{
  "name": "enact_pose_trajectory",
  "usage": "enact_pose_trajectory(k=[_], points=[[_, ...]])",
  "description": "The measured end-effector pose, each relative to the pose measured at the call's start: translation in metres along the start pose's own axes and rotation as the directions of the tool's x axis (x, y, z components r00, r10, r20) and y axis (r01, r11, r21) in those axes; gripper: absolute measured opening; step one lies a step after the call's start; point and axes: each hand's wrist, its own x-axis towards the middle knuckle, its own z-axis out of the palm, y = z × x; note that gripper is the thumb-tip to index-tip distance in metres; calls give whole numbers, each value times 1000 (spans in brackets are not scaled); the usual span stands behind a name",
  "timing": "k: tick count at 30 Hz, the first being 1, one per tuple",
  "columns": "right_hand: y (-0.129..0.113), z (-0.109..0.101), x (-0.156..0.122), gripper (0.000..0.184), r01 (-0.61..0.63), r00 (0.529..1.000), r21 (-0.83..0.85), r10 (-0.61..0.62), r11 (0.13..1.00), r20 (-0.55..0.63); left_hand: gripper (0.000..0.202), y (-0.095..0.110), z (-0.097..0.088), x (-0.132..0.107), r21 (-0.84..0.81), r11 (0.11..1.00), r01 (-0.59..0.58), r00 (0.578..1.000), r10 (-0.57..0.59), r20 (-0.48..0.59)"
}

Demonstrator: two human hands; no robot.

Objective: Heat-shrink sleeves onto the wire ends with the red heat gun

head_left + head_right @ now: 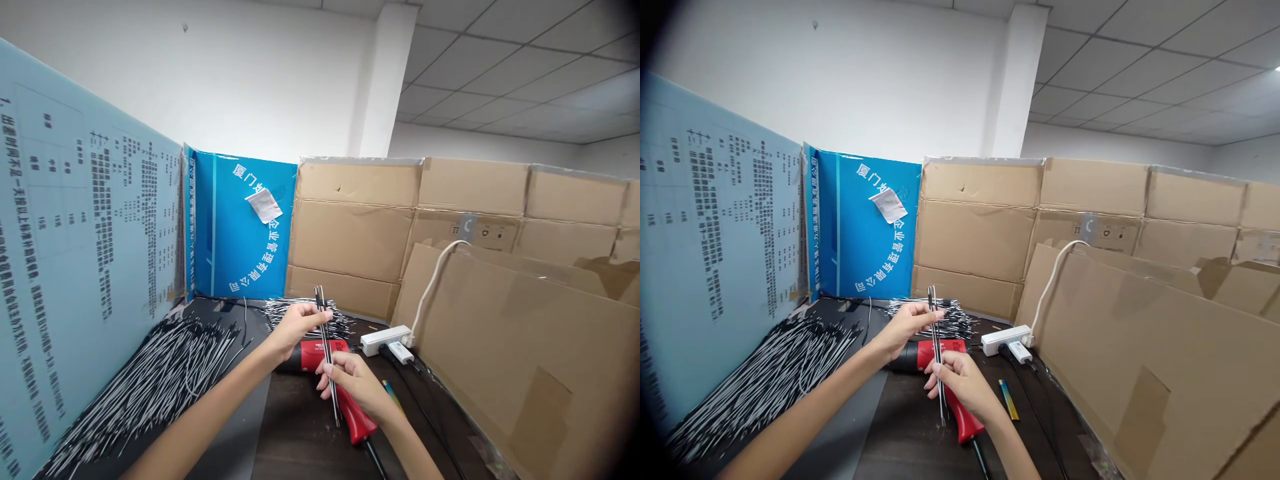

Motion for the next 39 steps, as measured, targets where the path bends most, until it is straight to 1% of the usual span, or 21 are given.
enact_pose_trajectory(k=[5,9,14,17,20,24,28,32,39], points=[[0,2,0,43,20,1000,-7,-20,1000,-3,36,0,0,-1,-57,998,-10,998,6,-69],[1,1,0,42,25,1000,-9,-25,1000,-5,37,-1,1,-1,-102,995,-15,996,6,-91],[0,1,-1,45,19,1000,-8,-19,1000,5,36,0,1,-1,-156,988,-3,996,-11,-88],[-2,1,-1,45,22,1000,-9,-22,1000,0,39,0,0,1,-213,977,-25,991,-3,-131],[-3,2,-1,44,18,1000,4,-18,1000,-6,38,-4,-2,2,-230,972,-41,984,-1,-181],[-1,2,-1,44,20,1000,16,-20,1000,-6,34,-13,-1,5,-200,976,-83,975,38,-219],[1,2,0,43,27,999,29,-26,999,-19,33,-18,1,5,-189,976,-106,972,63,-224],[1,2,1,43,42,999,42,-41,998,-30,34,-19,3,4,-174,979,-101,973,61,-222],[2,2,0,40,42,999,61,-40,997,-25,39,-18,6,2,-182,982,-48,985,16,-173]])
